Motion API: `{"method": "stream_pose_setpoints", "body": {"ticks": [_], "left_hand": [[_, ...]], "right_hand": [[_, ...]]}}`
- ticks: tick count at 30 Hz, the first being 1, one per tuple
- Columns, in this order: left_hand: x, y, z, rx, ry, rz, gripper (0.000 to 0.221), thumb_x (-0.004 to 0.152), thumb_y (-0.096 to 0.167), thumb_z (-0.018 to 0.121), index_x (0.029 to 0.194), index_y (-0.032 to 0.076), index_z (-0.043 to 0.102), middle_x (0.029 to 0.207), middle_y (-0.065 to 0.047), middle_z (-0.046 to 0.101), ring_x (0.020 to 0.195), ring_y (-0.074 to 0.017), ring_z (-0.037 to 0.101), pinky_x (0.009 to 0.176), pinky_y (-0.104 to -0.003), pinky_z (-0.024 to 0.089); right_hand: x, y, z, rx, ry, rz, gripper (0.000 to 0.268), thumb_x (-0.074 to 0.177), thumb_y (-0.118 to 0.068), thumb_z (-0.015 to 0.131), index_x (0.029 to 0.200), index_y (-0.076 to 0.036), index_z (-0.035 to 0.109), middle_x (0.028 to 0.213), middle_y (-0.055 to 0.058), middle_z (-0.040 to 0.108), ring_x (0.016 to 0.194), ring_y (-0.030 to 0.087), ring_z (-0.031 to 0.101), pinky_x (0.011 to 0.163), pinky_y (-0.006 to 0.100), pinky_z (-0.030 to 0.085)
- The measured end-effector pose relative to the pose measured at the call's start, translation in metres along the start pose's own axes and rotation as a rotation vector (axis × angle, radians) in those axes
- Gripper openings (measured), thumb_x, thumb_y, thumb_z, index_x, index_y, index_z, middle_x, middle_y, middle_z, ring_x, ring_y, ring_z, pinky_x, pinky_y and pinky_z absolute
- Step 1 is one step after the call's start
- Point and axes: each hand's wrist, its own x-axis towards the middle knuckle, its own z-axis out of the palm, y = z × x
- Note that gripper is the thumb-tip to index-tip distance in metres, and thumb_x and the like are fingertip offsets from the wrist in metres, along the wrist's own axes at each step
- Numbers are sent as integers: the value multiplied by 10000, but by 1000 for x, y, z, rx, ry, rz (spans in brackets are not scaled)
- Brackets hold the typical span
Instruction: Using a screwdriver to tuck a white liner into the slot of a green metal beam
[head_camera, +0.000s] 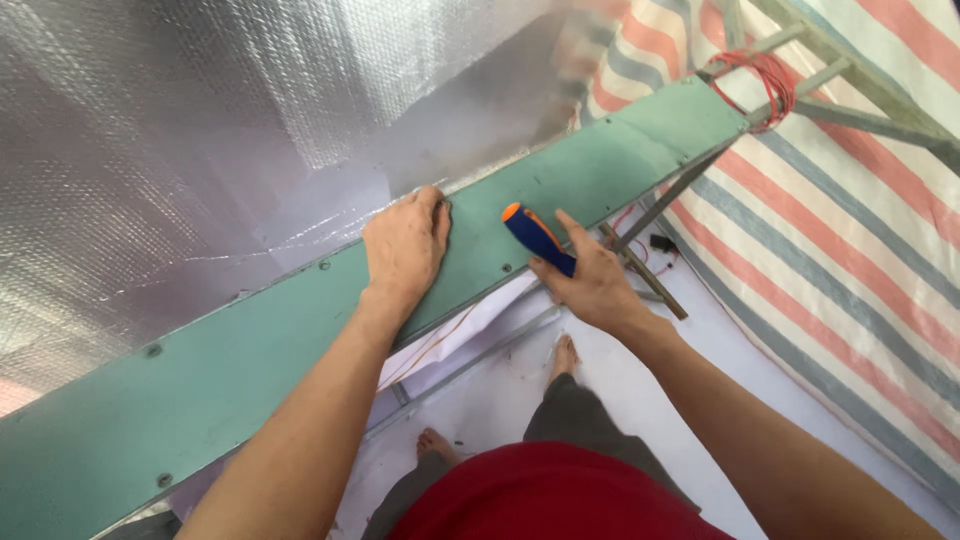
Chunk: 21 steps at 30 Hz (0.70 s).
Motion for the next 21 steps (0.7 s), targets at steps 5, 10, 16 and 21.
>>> {"method": "stream_pose_setpoints", "body": {"ticks": [5, 10, 16, 21], "left_hand": [[1, 1, -5, -19, 13, -5, 94, 970, 278, 648, 952, 192, 680, 726, -30, 686, 688, -280, 736, 610, -410, 578], [2, 1, 0, -14, 58, 6, 102, 953, 291, 645, 970, 192, 665, 710, -50, 667, 661, -297, 726, 598, -434, 575], [5, 3, -1, -21, 41, 8, 120, 951, 281, 629, 976, 168, 659, 727, -63, 690, 667, -313, 736, 602, -440, 581], [6, 5, -7, -9, 7, 22, 133, 957, 276, 628, 993, 153, 662, 745, -95, 704, 674, -341, 737, 596, -466, 577]], "right_hand": [[-17, -14, 0, 38, -126, -51, 936, 904, -390, 711, 1641, -80, 223, 601, 109, 711, 670, 309, 771, 905, 466, 536], [-19, -17, -5, -20, -188, -99, 1006, 911, -333, 706, 1665, -77, 91, 577, 122, 720, 639, 314, 756, 835, 394, 563], [-19, -22, -5, 8, -192, -53, 1044, 875, -327, 716, 1667, -132, 66, 579, 115, 726, 685, 323, 769, 799, 393, 567], [-24, -21, -8, 111, -143, -71, 917, 882, -236, 696, 1638, -124, 189, 597, 96, 733, 694, 298, 766, 760, 390, 570]]}}
